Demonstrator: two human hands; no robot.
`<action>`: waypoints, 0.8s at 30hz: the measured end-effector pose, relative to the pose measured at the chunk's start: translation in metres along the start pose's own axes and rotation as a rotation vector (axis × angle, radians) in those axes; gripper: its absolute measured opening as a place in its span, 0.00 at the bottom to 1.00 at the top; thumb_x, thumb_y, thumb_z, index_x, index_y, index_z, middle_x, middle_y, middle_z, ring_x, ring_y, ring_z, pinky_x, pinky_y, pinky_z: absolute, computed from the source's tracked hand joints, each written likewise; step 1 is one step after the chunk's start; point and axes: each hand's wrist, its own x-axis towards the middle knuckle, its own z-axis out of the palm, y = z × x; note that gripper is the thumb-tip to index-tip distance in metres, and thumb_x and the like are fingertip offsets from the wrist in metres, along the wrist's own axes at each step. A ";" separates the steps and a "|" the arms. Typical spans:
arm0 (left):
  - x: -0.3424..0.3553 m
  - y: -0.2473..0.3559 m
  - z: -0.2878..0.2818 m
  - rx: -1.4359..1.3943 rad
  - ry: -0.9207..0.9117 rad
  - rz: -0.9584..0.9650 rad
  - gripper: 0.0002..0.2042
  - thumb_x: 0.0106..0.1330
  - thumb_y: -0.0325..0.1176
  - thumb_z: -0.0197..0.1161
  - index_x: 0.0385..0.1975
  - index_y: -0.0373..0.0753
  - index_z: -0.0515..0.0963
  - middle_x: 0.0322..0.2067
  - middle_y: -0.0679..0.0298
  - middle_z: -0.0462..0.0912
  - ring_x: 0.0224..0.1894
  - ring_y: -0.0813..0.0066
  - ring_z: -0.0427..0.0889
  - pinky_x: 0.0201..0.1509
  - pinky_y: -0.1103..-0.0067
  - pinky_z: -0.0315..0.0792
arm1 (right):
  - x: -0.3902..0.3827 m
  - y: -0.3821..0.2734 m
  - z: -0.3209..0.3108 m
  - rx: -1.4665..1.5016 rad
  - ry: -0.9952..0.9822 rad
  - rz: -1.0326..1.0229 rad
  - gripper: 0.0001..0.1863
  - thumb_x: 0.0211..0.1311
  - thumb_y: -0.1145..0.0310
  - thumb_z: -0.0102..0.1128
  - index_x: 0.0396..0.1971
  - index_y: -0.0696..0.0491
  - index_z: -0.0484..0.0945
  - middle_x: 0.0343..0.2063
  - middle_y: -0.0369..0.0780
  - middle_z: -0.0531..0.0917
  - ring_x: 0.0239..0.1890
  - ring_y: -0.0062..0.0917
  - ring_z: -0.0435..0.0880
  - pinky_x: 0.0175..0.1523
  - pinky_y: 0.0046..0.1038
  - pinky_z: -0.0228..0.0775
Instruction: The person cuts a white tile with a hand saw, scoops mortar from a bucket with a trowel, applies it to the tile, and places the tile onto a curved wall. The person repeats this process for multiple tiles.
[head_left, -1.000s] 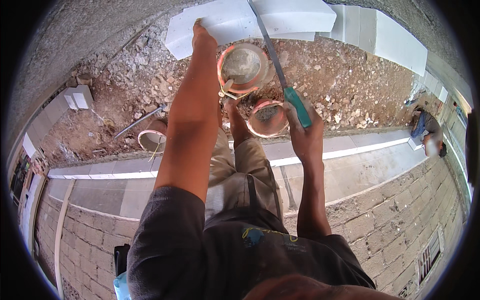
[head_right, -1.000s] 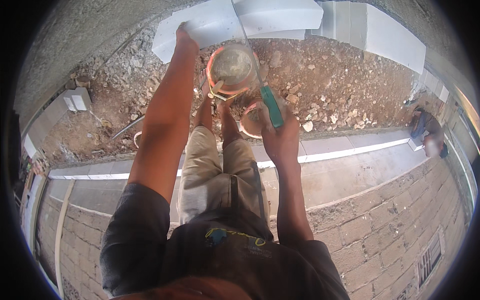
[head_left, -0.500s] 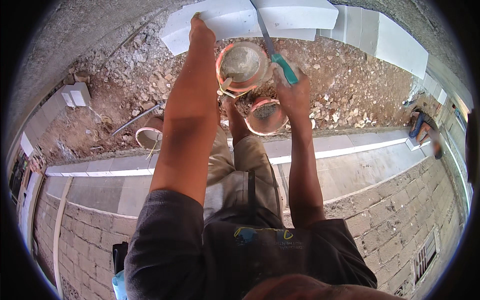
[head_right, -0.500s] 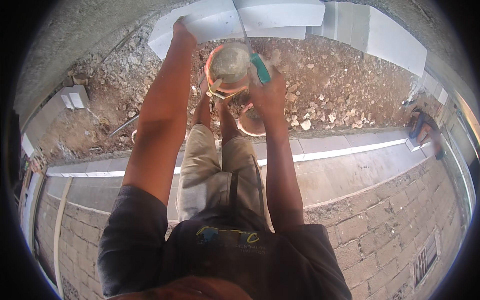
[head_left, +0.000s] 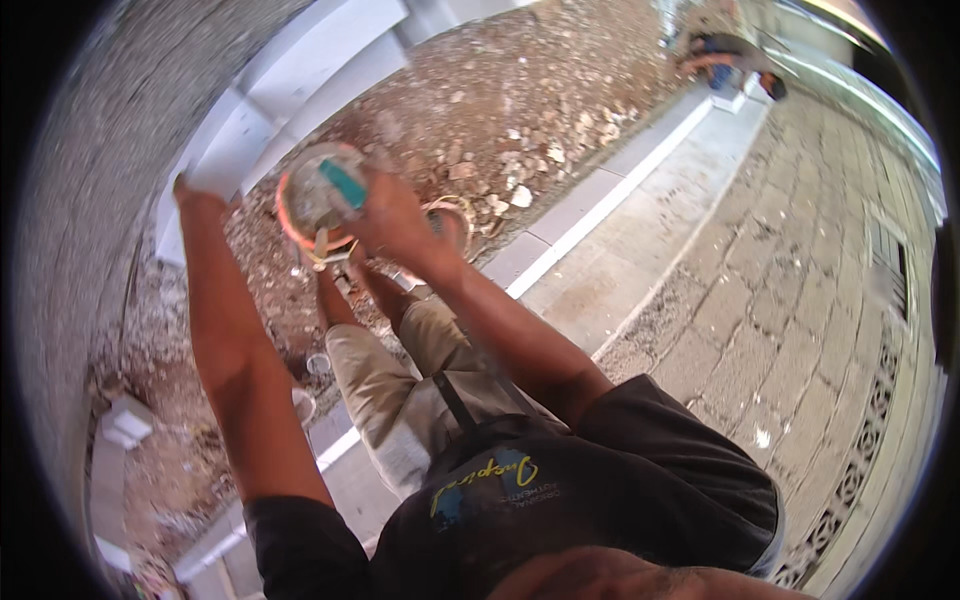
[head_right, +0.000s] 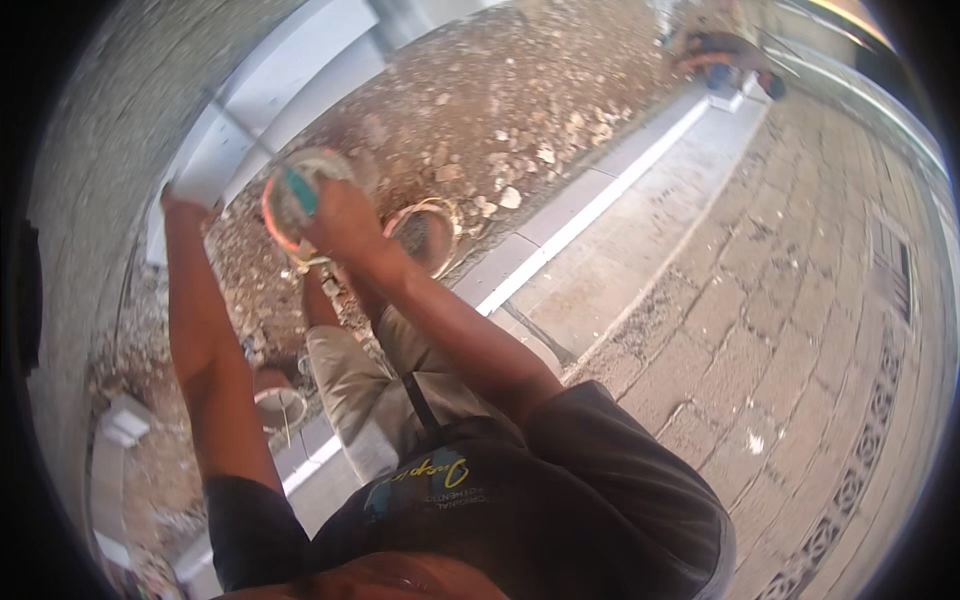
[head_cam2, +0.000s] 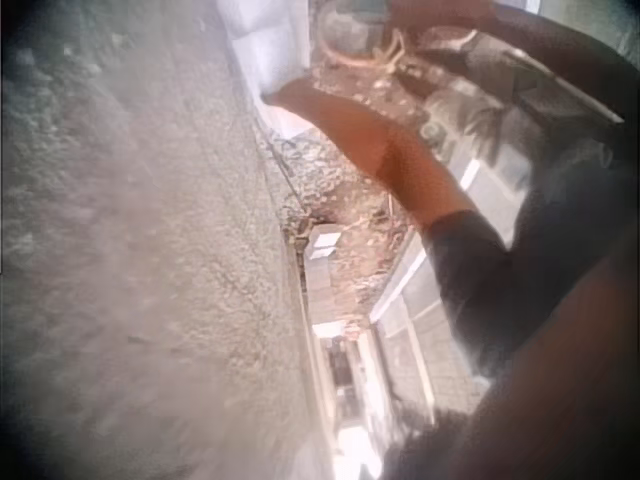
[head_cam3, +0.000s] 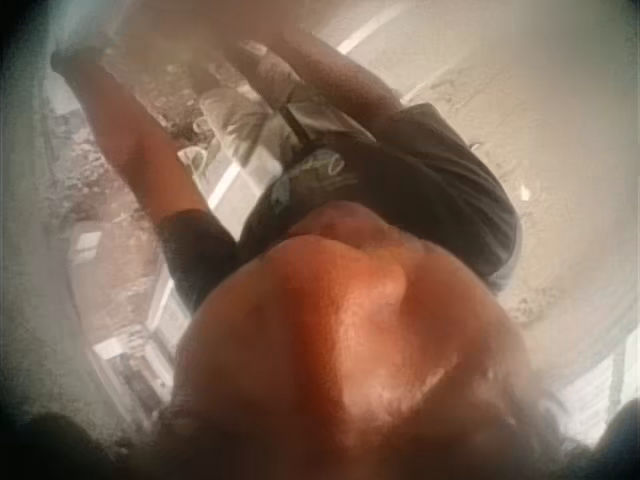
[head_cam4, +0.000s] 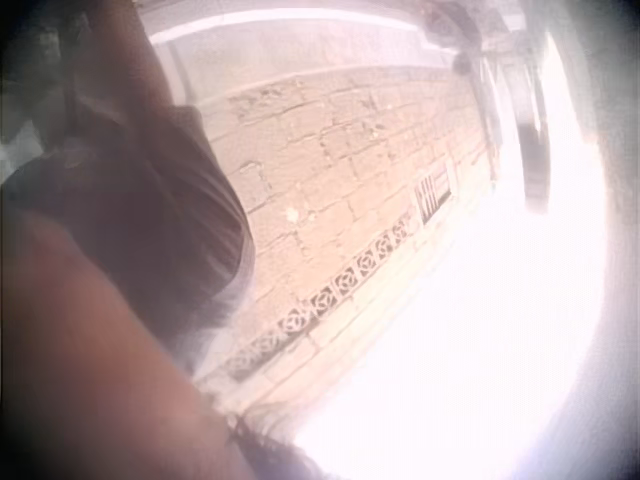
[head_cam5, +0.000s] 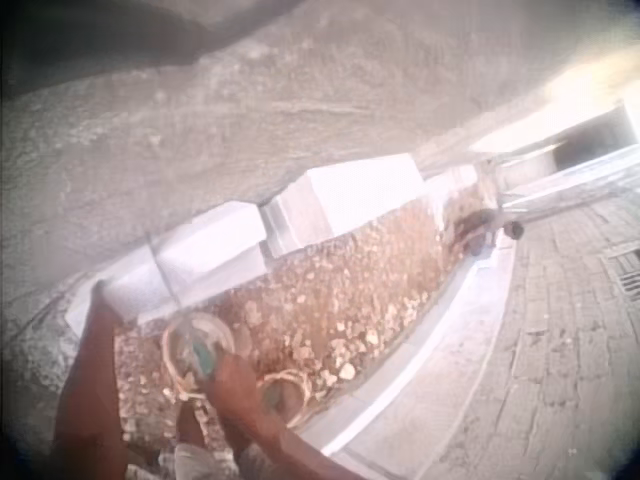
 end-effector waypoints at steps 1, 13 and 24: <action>-0.007 -0.008 0.000 0.074 -0.083 0.039 0.30 0.73 0.60 0.44 0.67 0.50 0.72 0.67 0.69 0.76 0.72 0.65 0.69 0.66 0.56 0.71 | -0.003 0.003 -0.002 0.018 -0.021 -0.019 0.27 0.66 0.51 0.64 0.43 0.65 0.80 0.30 0.58 0.84 0.32 0.56 0.84 0.42 0.52 0.77; -0.022 -0.067 0.056 2.152 0.609 1.488 0.55 0.46 0.47 0.82 0.75 0.41 0.56 0.62 0.52 0.69 0.66 0.50 0.67 0.67 0.46 0.61 | 0.002 -0.021 0.014 0.051 0.010 0.240 0.23 0.63 0.55 0.64 0.40 0.64 0.81 0.31 0.58 0.84 0.37 0.56 0.84 0.45 0.52 0.76; -0.047 -0.071 -0.008 2.208 0.348 1.060 0.51 0.43 0.45 0.80 0.68 0.37 0.59 0.58 0.51 0.67 0.66 0.51 0.64 0.68 0.52 0.55 | -0.040 -0.064 -0.012 0.094 -0.218 0.212 0.23 0.67 0.60 0.67 0.54 0.60 0.79 0.39 0.58 0.86 0.43 0.52 0.87 0.47 0.46 0.79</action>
